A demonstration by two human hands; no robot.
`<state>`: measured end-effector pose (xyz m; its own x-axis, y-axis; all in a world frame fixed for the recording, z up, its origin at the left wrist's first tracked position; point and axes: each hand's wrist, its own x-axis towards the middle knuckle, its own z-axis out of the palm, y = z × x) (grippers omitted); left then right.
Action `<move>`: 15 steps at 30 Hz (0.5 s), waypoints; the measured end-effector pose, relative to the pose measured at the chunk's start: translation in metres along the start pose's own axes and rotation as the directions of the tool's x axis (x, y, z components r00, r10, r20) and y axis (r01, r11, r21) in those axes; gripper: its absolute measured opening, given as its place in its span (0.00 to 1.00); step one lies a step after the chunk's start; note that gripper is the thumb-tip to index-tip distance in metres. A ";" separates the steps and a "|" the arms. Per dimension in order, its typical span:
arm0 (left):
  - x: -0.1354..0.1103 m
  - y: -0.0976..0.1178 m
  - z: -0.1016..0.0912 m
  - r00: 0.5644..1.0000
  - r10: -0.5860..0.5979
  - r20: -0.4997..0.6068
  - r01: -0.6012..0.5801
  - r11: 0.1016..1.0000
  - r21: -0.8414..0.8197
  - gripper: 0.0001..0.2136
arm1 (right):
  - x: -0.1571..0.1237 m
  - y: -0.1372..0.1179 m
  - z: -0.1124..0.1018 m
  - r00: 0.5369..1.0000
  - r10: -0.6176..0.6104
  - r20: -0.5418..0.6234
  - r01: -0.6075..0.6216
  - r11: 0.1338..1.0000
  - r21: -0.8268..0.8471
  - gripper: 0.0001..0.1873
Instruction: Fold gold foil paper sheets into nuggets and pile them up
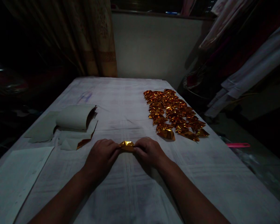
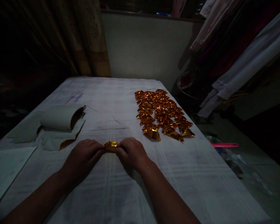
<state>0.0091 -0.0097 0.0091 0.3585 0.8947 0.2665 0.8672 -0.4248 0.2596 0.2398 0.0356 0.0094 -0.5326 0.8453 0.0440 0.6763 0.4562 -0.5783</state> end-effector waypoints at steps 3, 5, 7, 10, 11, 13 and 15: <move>0.006 0.001 0.000 0.994 -0.105 0.037 0.107 0.992 -0.064 0.10 | 0.001 -0.005 0.003 0.996 0.068 -0.058 -0.070 0.997 -0.043 0.04; 0.008 0.001 0.001 0.989 -0.146 0.039 0.148 0.986 -0.072 0.10 | 0.001 -0.008 0.005 0.990 0.113 -0.084 -0.119 0.990 -0.072 0.04; 0.009 0.002 0.002 0.984 -0.177 0.027 0.178 0.982 -0.059 0.10 | 0.001 -0.010 0.008 0.984 0.144 -0.109 -0.154 0.984 -0.091 0.03; 0.008 0.001 0.005 0.980 -0.197 0.005 0.197 0.980 -0.025 0.07 | 0.002 -0.008 0.014 0.979 0.138 -0.148 -0.154 0.983 -0.101 0.02; 0.007 0.001 0.007 0.981 -0.196 -0.006 0.196 0.980 -0.016 0.07 | 0.002 -0.007 0.016 0.978 0.132 -0.160 -0.149 0.984 -0.100 0.01; 0.006 -0.001 0.010 0.982 -0.185 -0.045 0.185 0.983 -0.004 0.07 | 0.002 -0.005 0.018 0.973 0.133 -0.187 -0.152 0.984 -0.091 0.05; 0.005 -0.001 0.012 0.982 -0.167 -0.089 0.168 0.986 0.000 0.09 | 0.002 -0.003 0.019 0.969 0.132 -0.209 -0.153 0.984 -0.090 0.11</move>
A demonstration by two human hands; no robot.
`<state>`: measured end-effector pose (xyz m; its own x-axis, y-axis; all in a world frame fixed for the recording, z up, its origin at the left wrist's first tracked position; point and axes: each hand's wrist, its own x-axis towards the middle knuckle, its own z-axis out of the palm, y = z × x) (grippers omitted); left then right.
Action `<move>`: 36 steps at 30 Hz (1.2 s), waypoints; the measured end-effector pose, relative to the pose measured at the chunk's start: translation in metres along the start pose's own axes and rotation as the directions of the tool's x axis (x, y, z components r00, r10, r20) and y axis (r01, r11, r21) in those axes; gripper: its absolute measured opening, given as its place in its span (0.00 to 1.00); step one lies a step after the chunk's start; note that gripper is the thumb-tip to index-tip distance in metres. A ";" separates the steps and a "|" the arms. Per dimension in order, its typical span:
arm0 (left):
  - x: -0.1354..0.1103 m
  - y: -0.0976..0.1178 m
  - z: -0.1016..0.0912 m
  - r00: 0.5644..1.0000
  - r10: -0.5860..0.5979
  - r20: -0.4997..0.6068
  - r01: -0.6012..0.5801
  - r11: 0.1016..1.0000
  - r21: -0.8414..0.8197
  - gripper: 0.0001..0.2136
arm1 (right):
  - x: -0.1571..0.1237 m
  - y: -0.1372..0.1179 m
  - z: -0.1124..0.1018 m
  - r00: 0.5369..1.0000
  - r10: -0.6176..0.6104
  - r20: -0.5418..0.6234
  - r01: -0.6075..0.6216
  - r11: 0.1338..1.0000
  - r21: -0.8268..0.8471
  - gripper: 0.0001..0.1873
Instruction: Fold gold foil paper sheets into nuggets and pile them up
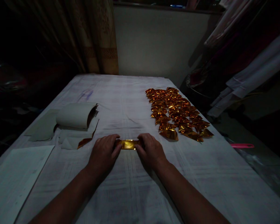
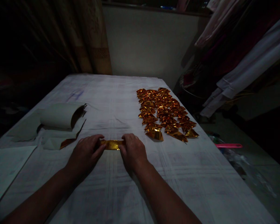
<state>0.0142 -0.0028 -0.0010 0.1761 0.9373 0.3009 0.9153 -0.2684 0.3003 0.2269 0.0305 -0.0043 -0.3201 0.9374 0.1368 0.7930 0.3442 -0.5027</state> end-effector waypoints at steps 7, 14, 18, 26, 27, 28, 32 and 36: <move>0.000 0.005 0.001 0.998 0.049 0.045 -0.051 0.998 0.040 0.05 | -0.006 -0.014 0.002 0.963 -0.257 0.079 0.262 0.963 -0.062 0.19; -0.002 0.002 0.003 0.999 0.042 0.033 -0.042 0.999 0.009 0.05 | -0.023 -0.027 0.005 0.909 -0.277 0.310 0.311 0.948 -0.065 0.35; -0.005 -0.003 0.000 1.000 0.023 0.018 -0.023 0.999 0.024 0.06 | -0.025 -0.017 -0.003 0.920 -0.182 0.346 0.238 0.963 -0.126 0.37; -0.011 0.009 -0.004 0.982 0.179 -0.062 -0.173 0.981 0.088 0.12 | -0.030 -0.006 -0.006 0.939 -0.132 0.318 0.192 0.967 -0.167 0.38; -0.013 0.012 -0.002 0.971 0.236 -0.024 -0.233 0.969 0.083 0.15 | -0.030 -0.006 -0.006 0.938 -0.130 0.322 0.190 0.968 -0.164 0.38; -0.015 0.016 0.000 0.958 0.283 0.033 -0.285 0.956 0.073 0.17 | -0.030 -0.006 -0.006 0.936 -0.129 0.327 0.189 0.969 -0.160 0.39; -0.025 0.017 0.004 0.928 0.298 0.224 -0.319 0.946 0.063 0.24 | -0.030 -0.007 -0.008 0.932 -0.137 0.336 0.196 0.969 -0.148 0.41; -0.035 0.001 -0.002 0.926 0.279 0.254 -0.313 0.944 0.104 0.27 | -0.031 -0.006 -0.009 0.937 -0.154 0.315 0.207 0.968 -0.142 0.40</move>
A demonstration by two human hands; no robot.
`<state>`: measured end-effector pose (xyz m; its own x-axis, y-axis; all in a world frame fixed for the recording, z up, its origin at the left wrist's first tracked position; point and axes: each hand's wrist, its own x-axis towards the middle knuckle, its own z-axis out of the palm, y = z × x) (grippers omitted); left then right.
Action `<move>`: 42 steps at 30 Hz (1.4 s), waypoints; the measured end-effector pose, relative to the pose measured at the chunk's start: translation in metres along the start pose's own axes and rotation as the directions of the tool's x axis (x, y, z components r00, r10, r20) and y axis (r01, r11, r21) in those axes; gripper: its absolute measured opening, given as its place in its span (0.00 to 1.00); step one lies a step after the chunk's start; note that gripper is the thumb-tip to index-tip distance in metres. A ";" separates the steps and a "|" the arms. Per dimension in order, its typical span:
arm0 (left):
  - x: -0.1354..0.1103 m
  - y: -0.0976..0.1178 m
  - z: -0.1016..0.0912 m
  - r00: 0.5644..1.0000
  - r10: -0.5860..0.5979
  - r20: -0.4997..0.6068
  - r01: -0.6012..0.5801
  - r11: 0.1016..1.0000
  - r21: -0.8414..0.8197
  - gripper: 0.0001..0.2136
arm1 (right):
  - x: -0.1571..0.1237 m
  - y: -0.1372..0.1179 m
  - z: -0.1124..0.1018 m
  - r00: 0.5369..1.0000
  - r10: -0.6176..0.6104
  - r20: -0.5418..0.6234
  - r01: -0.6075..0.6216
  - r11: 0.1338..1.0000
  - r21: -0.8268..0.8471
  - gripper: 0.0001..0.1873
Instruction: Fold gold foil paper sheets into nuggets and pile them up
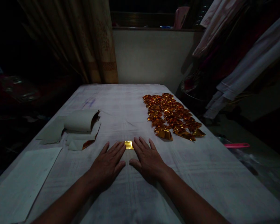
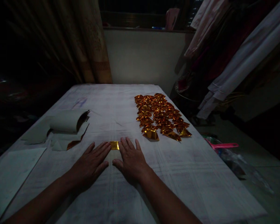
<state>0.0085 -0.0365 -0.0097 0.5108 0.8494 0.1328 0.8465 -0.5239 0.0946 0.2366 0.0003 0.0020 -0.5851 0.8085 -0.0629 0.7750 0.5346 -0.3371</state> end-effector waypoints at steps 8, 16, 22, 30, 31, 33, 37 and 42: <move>-0.015 -0.014 -0.006 0.997 -0.064 -0.049 0.067 0.996 0.060 0.23 | -0.001 0.000 0.000 1.000 -0.011 -0.027 0.010 1.000 -0.013 0.37; 0.016 -0.024 -0.016 0.935 -0.265 -0.233 0.259 0.964 -0.059 0.11 | 0.015 0.008 -0.014 0.999 -0.038 0.012 0.038 0.997 -0.071 0.34; 0.030 -0.021 -0.006 0.895 -0.375 -0.241 0.333 0.922 -0.198 0.06 | 0.035 0.022 -0.022 0.998 -0.068 -0.009 0.067 0.994 -0.089 0.30; 0.022 -0.004 -0.005 0.917 -0.205 -0.342 0.157 0.974 -0.163 0.06 | 0.034 0.014 0.004 0.901 -0.162 -0.402 0.106 0.982 -0.157 0.22; 0.022 -0.004 -0.005 0.927 -0.162 -0.339 0.121 0.983 -0.141 0.07 | 0.033 0.013 0.007 0.880 -0.183 -0.439 0.119 0.978 -0.170 0.20; 0.021 -0.003 -0.003 0.940 -0.095 -0.329 0.065 0.993 -0.101 0.07 | 0.032 0.012 0.010 0.840 -0.212 -0.499 0.135 0.973 -0.186 0.17; 0.022 -0.001 0.000 0.951 -0.058 -0.305 0.041 0.997 -0.061 0.08 | 0.027 0.011 0.013 0.788 -0.289 -0.544 0.202 0.956 -0.215 0.18; 0.017 0.001 -0.004 0.970 -0.048 -0.237 0.015 0.990 -0.139 0.05 | 0.023 0.009 0.017 0.776 -0.376 -0.506 0.294 0.926 -0.237 0.05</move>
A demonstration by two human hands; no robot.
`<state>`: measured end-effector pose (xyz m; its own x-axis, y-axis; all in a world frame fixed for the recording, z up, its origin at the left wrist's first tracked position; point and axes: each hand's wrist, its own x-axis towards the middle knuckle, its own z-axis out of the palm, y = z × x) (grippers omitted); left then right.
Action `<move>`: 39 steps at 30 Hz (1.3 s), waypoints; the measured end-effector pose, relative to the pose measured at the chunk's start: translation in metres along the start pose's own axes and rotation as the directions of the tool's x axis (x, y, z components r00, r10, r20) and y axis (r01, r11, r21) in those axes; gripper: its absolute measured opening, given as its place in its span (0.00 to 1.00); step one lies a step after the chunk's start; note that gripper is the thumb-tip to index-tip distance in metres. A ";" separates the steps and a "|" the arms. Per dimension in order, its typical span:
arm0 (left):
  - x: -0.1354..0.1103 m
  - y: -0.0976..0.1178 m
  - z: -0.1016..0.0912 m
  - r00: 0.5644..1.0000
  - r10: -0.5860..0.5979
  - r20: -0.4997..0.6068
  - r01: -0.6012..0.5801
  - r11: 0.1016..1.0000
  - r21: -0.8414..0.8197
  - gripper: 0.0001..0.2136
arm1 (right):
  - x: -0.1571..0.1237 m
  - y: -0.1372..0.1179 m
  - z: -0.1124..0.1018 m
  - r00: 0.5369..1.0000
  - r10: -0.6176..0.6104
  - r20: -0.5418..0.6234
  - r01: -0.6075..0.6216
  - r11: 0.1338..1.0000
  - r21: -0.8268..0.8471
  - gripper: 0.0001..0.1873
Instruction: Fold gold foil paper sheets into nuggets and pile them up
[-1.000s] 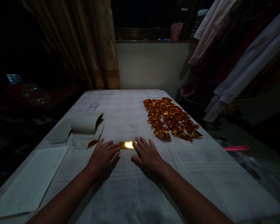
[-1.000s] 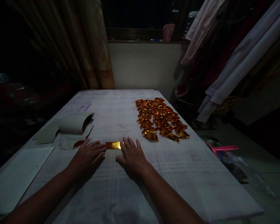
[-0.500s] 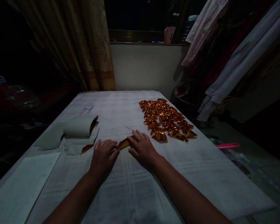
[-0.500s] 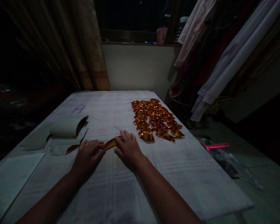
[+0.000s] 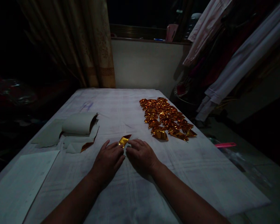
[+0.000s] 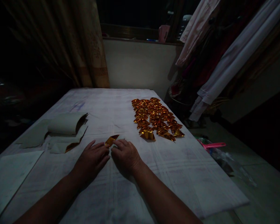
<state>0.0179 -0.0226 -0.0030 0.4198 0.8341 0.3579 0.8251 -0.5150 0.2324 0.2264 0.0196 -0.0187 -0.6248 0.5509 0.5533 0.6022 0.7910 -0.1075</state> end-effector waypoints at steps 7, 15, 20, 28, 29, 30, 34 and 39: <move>-0.003 -0.014 0.001 0.993 -0.117 0.034 0.121 0.978 -0.172 0.08 | 0.005 -0.003 -0.003 0.991 0.016 0.130 -0.029 0.994 0.101 0.05; 0.004 -0.016 -0.009 0.988 -0.117 0.101 0.130 0.982 -0.139 0.07 | 0.009 -0.006 -0.009 0.977 0.019 0.211 -0.056 0.984 0.171 0.08; 0.011 -0.015 -0.013 0.991 -0.070 0.111 0.075 0.996 -0.042 0.08 | 0.012 -0.006 -0.008 0.980 0.012 0.198 -0.054 0.977 0.206 0.14; 0.011 -0.017 -0.016 0.985 -0.083 0.152 0.093 0.994 -0.061 0.14 | 0.015 -0.013 -0.005 0.974 0.032 0.223 -0.064 0.989 0.135 0.04; 0.011 -0.017 -0.017 0.983 -0.082 0.161 0.092 0.994 -0.052 0.15 | 0.015 -0.013 -0.003 0.978 0.033 0.208 -0.060 0.990 0.127 0.03; 0.010 -0.016 -0.017 0.983 -0.081 0.165 0.089 0.995 -0.045 0.16 | 0.014 -0.013 -0.001 0.981 0.035 0.191 -0.059 0.991 0.123 0.03; 0.010 -0.013 -0.014 0.990 -0.060 0.125 0.063 0.998 -0.015 0.11 | 0.012 -0.010 0.007 0.990 0.057 0.126 -0.074 0.989 0.130 0.06; 0.010 -0.013 -0.007 0.999 -0.008 0.037 0.007 1.000 0.019 0.05 | 0.010 -0.005 0.008 0.991 0.114 0.076 -0.128 0.968 0.216 0.09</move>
<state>0.0085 -0.0086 0.0035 0.4270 0.8450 0.3220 0.8352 -0.5051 0.2177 0.2131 0.0237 -0.0193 -0.5882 0.6560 0.4729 0.5555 0.7528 -0.3532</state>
